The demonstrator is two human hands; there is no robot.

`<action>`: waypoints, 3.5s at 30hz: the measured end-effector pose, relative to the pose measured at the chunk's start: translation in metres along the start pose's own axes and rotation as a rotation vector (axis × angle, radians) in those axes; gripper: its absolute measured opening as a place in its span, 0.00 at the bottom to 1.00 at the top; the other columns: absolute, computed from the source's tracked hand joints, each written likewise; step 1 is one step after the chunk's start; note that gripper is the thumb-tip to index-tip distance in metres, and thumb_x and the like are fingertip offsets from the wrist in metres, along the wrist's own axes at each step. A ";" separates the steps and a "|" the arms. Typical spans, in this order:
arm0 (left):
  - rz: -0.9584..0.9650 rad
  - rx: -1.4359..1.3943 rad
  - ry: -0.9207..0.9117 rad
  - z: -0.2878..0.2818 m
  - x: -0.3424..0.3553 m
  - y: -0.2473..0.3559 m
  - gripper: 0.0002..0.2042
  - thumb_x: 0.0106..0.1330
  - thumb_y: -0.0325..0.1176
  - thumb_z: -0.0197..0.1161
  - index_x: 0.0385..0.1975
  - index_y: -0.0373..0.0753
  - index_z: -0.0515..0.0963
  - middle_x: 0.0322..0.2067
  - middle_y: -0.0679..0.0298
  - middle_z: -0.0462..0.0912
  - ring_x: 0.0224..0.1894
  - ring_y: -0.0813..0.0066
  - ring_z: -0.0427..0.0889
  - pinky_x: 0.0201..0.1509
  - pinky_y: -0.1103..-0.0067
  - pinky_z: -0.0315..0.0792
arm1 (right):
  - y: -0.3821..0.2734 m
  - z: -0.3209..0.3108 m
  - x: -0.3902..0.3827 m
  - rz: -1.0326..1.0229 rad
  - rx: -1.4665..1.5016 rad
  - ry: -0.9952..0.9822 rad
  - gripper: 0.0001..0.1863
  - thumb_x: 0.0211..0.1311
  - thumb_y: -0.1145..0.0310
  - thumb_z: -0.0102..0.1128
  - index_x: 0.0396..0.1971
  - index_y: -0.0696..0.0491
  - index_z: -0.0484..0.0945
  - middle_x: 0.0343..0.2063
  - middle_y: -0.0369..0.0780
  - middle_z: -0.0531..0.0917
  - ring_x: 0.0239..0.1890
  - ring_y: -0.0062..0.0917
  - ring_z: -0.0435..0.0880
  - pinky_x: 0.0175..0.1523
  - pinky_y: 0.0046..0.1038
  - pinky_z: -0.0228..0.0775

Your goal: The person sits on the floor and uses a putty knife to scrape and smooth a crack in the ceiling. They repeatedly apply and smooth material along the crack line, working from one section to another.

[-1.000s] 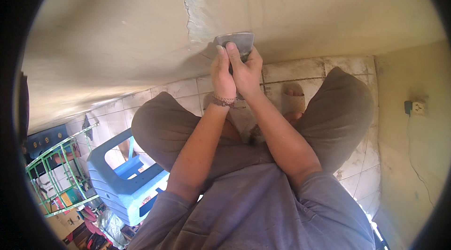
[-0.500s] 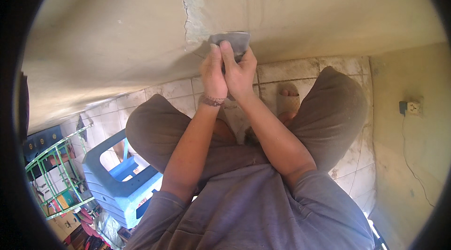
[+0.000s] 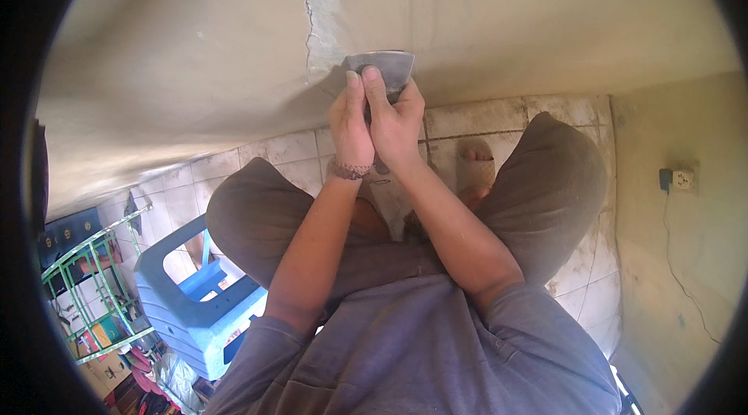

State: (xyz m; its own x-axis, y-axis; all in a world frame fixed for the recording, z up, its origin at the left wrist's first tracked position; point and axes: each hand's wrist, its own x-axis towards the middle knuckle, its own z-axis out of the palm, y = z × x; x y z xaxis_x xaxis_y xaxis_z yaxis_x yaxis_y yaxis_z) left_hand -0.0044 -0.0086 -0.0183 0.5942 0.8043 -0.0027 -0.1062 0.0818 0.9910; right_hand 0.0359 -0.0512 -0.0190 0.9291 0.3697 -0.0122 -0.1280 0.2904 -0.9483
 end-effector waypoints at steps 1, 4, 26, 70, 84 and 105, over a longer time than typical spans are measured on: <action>0.015 0.034 0.008 0.000 0.002 0.001 0.25 0.75 0.49 0.48 0.34 0.28 0.79 0.27 0.67 0.78 0.32 0.82 0.70 0.36 0.80 0.67 | 0.002 0.001 0.003 -0.012 -0.007 0.000 0.13 0.68 0.64 0.60 0.38 0.61 0.77 0.33 0.36 0.83 0.34 0.14 0.76 0.40 0.21 0.70; 0.030 0.033 -0.009 0.000 -0.001 0.002 0.25 0.75 0.49 0.48 0.34 0.29 0.79 0.27 0.67 0.78 0.32 0.82 0.70 0.36 0.80 0.67 | -0.003 0.002 0.000 0.020 0.035 0.001 0.13 0.67 0.64 0.60 0.38 0.61 0.77 0.33 0.36 0.83 0.35 0.15 0.77 0.40 0.21 0.71; -0.131 -0.063 0.050 0.000 -0.005 0.007 0.16 0.72 0.39 0.56 0.29 0.31 0.78 0.22 0.68 0.76 0.28 0.84 0.69 0.31 0.81 0.66 | 0.034 -0.038 -0.035 0.462 0.259 -0.321 0.20 0.72 0.54 0.50 0.47 0.56 0.76 0.40 0.33 0.79 0.42 0.15 0.75 0.48 0.21 0.68; -0.068 0.075 -0.125 -0.002 0.000 -0.017 0.22 0.75 0.45 0.50 0.26 0.31 0.77 0.21 0.67 0.77 0.26 0.82 0.71 0.30 0.79 0.67 | 0.033 -0.027 -0.029 0.016 -0.214 -0.120 0.21 0.75 0.59 0.44 0.34 0.63 0.77 0.29 0.42 0.81 0.32 0.23 0.76 0.41 0.27 0.69; -0.152 0.003 -0.126 -0.001 -0.004 -0.001 0.25 0.75 0.49 0.46 0.28 0.32 0.79 0.22 0.61 0.81 0.24 0.76 0.80 0.29 0.79 0.74 | 0.033 -0.025 -0.029 0.097 -0.210 -0.145 0.22 0.75 0.58 0.44 0.30 0.63 0.76 0.26 0.41 0.79 0.31 0.20 0.74 0.38 0.27 0.69; -0.057 0.028 -0.154 -0.002 0.002 -0.008 0.24 0.75 0.48 0.47 0.28 0.33 0.78 0.22 0.63 0.80 0.24 0.76 0.80 0.25 0.80 0.71 | 0.035 -0.026 -0.028 0.027 -0.216 -0.128 0.23 0.75 0.58 0.45 0.30 0.63 0.78 0.27 0.42 0.81 0.31 0.24 0.77 0.40 0.28 0.69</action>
State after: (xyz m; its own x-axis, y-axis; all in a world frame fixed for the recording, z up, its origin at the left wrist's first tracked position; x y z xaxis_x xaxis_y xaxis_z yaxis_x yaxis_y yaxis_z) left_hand -0.0039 -0.0068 -0.0261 0.7143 0.6987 -0.0407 -0.0480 0.1069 0.9931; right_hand 0.0145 -0.0748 -0.0603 0.8732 0.4872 -0.0116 -0.0625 0.0884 -0.9941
